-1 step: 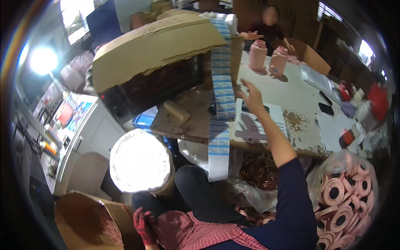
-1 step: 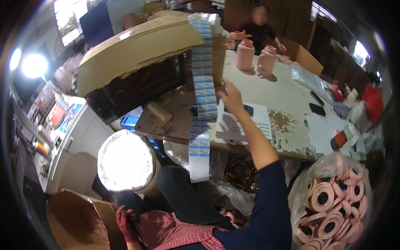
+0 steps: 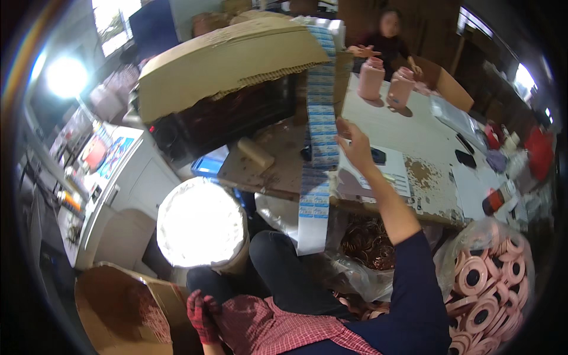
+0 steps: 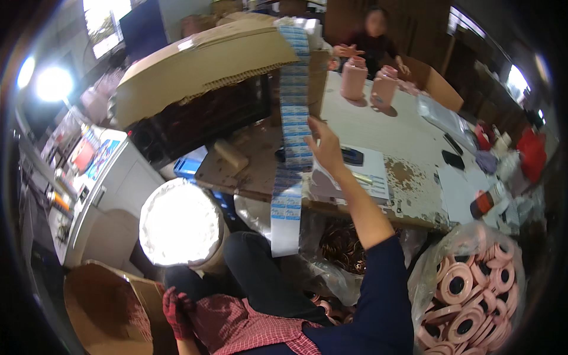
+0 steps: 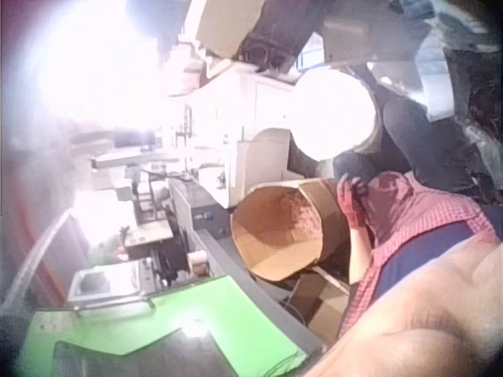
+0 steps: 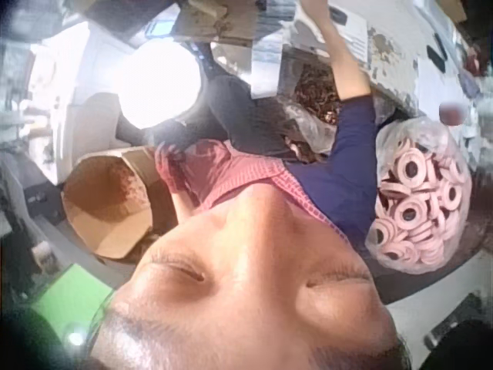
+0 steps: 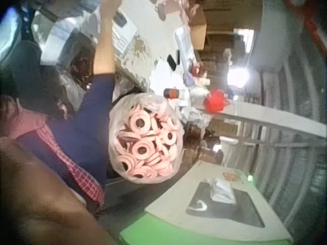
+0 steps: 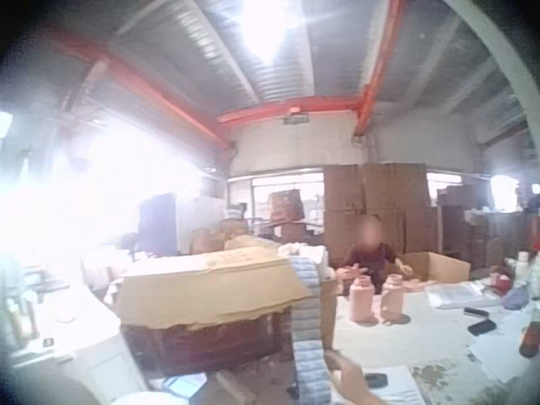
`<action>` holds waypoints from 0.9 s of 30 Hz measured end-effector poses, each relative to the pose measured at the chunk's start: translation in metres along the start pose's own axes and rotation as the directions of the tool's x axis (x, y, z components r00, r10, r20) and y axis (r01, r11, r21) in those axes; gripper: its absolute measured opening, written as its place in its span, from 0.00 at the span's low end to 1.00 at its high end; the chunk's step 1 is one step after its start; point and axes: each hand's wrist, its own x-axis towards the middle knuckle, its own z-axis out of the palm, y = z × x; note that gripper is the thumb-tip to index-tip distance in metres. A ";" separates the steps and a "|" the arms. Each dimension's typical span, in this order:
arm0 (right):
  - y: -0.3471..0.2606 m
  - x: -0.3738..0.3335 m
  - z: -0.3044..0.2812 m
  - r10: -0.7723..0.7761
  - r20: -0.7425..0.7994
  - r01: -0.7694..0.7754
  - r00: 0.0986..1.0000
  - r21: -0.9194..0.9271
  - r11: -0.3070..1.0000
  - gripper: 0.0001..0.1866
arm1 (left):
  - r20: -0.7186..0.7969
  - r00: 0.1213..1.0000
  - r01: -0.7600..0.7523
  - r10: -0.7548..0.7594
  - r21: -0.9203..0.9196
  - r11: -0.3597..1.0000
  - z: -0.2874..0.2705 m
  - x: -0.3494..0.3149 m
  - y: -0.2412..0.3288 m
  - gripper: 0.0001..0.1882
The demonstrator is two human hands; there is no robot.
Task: The person sits on the floor and repeatedly assembles pink mugs by inserting a black ring into the mug opening, applying a label to the side, and placing the finished mug into a cardboard box. The person handles mugs, rings, labels, and a box of packing material.
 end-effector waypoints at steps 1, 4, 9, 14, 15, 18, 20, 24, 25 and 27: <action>-0.035 -0.018 0.020 -0.149 -0.009 0.149 0.989 -0.006 0.989 0.27 | 0.001 0.998 0.067 -0.067 -0.102 0.993 -0.011 0.002 -0.004 0.10; -0.117 -0.081 0.071 -0.098 0.276 0.039 0.956 0.212 0.977 0.21 | -0.097 0.993 -0.087 0.072 -0.157 0.984 -0.072 0.003 -0.019 0.07; -0.173 -0.159 0.163 -0.327 0.531 0.206 0.782 0.276 0.939 0.16 | -0.676 0.598 0.095 0.431 0.593 0.799 -0.269 -0.046 -0.020 0.28; -0.167 -0.175 0.206 -0.214 0.733 0.381 0.646 -0.067 0.922 0.19 | -0.913 0.239 0.969 0.332 0.203 -0.139 -0.375 -0.254 0.000 0.44; -0.164 -0.177 0.209 -0.142 0.725 0.359 0.674 -0.153 0.921 0.19 | -0.954 0.158 0.973 0.255 0.106 -0.205 -0.373 -0.299 0.002 0.48; -0.158 -0.167 0.214 -0.028 0.786 0.291 0.618 -0.196 0.936 0.22 | -0.992 -0.112 0.915 0.053 -0.124 -0.384 -0.344 -0.393 -0.003 0.57; -0.158 -0.165 0.218 -0.024 0.817 0.389 0.577 -0.249 0.887 0.24 | -0.986 -0.165 0.894 -0.015 -0.143 -0.425 -0.314 -0.433 -0.014 0.59; -0.160 -0.164 0.222 -0.013 0.844 0.445 0.535 -0.268 0.855 0.25 | -0.964 -0.242 0.880 -0.110 -0.171 -0.444 -0.273 -0.479 -0.037 0.60; -0.160 -0.164 0.222 -0.002 0.851 0.458 0.526 -0.282 0.843 0.25 | -0.960 -0.253 0.882 -0.121 -0.178 -0.437 -0.269 -0.486 -0.042 0.61; -0.160 -0.163 0.221 0.006 0.841 0.482 0.540 -0.316 0.817 0.26 | -0.949 -0.270 0.883 -0.164 -0.175 -0.436 -0.260 -0.506 -0.050 0.62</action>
